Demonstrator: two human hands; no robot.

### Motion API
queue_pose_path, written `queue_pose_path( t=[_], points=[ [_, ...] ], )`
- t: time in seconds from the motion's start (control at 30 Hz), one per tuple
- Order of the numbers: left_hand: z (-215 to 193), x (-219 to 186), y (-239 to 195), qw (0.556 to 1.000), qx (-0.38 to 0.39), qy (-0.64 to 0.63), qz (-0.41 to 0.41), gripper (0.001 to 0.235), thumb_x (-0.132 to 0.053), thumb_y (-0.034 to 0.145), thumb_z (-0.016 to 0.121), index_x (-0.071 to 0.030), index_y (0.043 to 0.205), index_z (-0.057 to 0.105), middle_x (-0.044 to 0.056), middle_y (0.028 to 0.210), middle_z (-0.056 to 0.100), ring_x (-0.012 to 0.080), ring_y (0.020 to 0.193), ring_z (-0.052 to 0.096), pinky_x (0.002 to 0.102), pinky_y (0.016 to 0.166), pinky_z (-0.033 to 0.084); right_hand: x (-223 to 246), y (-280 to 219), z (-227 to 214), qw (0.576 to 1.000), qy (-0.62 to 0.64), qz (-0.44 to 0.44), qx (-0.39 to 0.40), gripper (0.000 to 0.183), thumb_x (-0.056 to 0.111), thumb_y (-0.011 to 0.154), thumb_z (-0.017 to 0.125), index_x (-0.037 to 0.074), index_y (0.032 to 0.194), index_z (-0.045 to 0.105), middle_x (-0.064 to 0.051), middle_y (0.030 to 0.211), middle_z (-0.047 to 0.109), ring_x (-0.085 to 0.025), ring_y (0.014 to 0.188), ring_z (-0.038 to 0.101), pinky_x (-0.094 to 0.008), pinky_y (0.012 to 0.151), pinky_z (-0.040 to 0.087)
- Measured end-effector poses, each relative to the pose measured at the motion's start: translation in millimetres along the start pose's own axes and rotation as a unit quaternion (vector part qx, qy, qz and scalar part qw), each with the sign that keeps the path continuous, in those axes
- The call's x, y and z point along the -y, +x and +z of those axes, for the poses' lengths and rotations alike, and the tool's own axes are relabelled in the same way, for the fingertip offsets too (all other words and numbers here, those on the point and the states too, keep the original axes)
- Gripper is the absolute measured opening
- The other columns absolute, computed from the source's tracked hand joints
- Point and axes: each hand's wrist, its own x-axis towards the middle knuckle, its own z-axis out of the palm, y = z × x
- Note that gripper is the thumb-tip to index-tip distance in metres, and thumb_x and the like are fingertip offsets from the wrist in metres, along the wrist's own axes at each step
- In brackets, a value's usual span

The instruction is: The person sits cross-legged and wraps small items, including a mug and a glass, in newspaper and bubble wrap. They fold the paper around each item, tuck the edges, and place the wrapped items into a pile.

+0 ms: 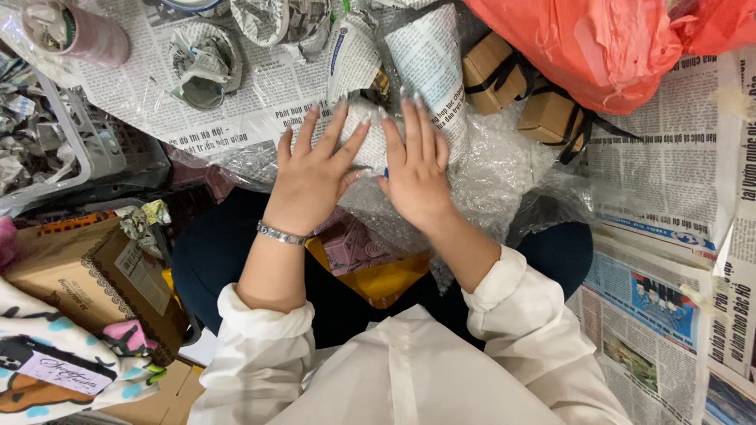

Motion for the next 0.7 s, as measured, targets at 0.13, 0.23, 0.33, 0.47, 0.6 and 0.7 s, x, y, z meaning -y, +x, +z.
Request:
queue_pose_path(
  t=[0.13, 0.23, 0.33, 0.47, 0.6, 0.7],
  points=[
    [6.9, -1.1, 6.2, 0.999, -0.020, 0.032, 0.011, 0.073, -0.031, 0.092, 0.075, -0.029, 0.158, 0.046, -0.002, 0.168, 0.036, 0.0301, 0.153, 0.032, 0.064, 0.119, 0.027, -7.2, 7.7, 0.9, 1.000, 0.001, -0.015, -0.027, 0.107, 0.025, 0.073, 0.094, 0.002, 0.156, 0.030, -0.028, 0.165, 0.019, -0.043, 0.157, 0.015, -0.058, 0.122, 0.017],
    [10.5, -0.2, 12.0, 0.999, -0.022, 0.022, 0.024, 0.075, -0.032, 0.090, 0.076, -0.027, 0.159, 0.047, -0.007, 0.167, 0.038, 0.0265, 0.155, 0.031, 0.066, 0.121, 0.024, -11.2, 13.9, -1.4, 1.000, 0.001, -0.006, -0.005, 0.111, 0.029, 0.073, 0.094, 0.001, 0.156, 0.028, -0.025, 0.167, 0.020, -0.039, 0.159, 0.014, -0.059, 0.123, 0.016],
    [16.5, 1.4, 19.4, 1.000, -0.011, 0.012, 0.020, 0.082, -0.032, 0.080, 0.078, -0.027, 0.156, 0.048, -0.006, 0.164, 0.040, 0.0270, 0.153, 0.031, 0.068, 0.118, 0.021, -12.2, 17.9, -10.4, 1.000, 0.015, -0.001, 0.020, 0.119, 0.036, 0.071, 0.094, 0.000, 0.159, 0.023, -0.023, 0.168, 0.018, -0.036, 0.159, 0.013, -0.059, 0.123, 0.014],
    [25.7, 8.5, 29.1, 0.998, -0.044, -0.004, 0.040, 0.083, -0.034, 0.080, 0.080, -0.030, 0.156, 0.048, -0.006, 0.165, 0.040, 0.0276, 0.155, 0.029, 0.068, 0.120, 0.020, -14.1, 26.4, -35.3, 0.991, 0.028, 0.009, 0.129, 0.133, 0.047, 0.063, 0.093, -0.002, 0.157, 0.013, -0.028, 0.165, 0.008, -0.040, 0.154, 0.008, -0.061, 0.120, 0.010],
    [36.9, 11.1, 26.6, 0.998, -0.049, -0.018, 0.039, 0.086, -0.034, 0.077, 0.081, -0.031, 0.156, 0.048, -0.005, 0.164, 0.041, 0.0276, 0.154, 0.029, 0.069, 0.121, 0.020, -18.9, 20.5, -61.4, 0.985, -0.005, 0.010, 0.172, 0.121, 0.048, 0.076, 0.085, 0.003, 0.159, 0.009, -0.028, 0.166, 0.002, -0.041, 0.155, 0.006, -0.060, 0.119, 0.009],
    [45.8, 6.9, 23.3, 0.995, -0.081, 0.032, 0.044, 0.087, -0.033, 0.081, 0.083, -0.029, 0.159, 0.047, -0.004, 0.166, 0.040, 0.0278, 0.156, 0.029, 0.070, 0.121, 0.018, -18.0, 7.4, -71.1, 0.988, 0.000, 0.010, 0.153, 0.106, 0.040, 0.091, 0.075, 0.002, 0.163, 0.007, -0.025, 0.170, 0.006, -0.039, 0.158, 0.016, -0.055, 0.124, 0.020]
  ],
)
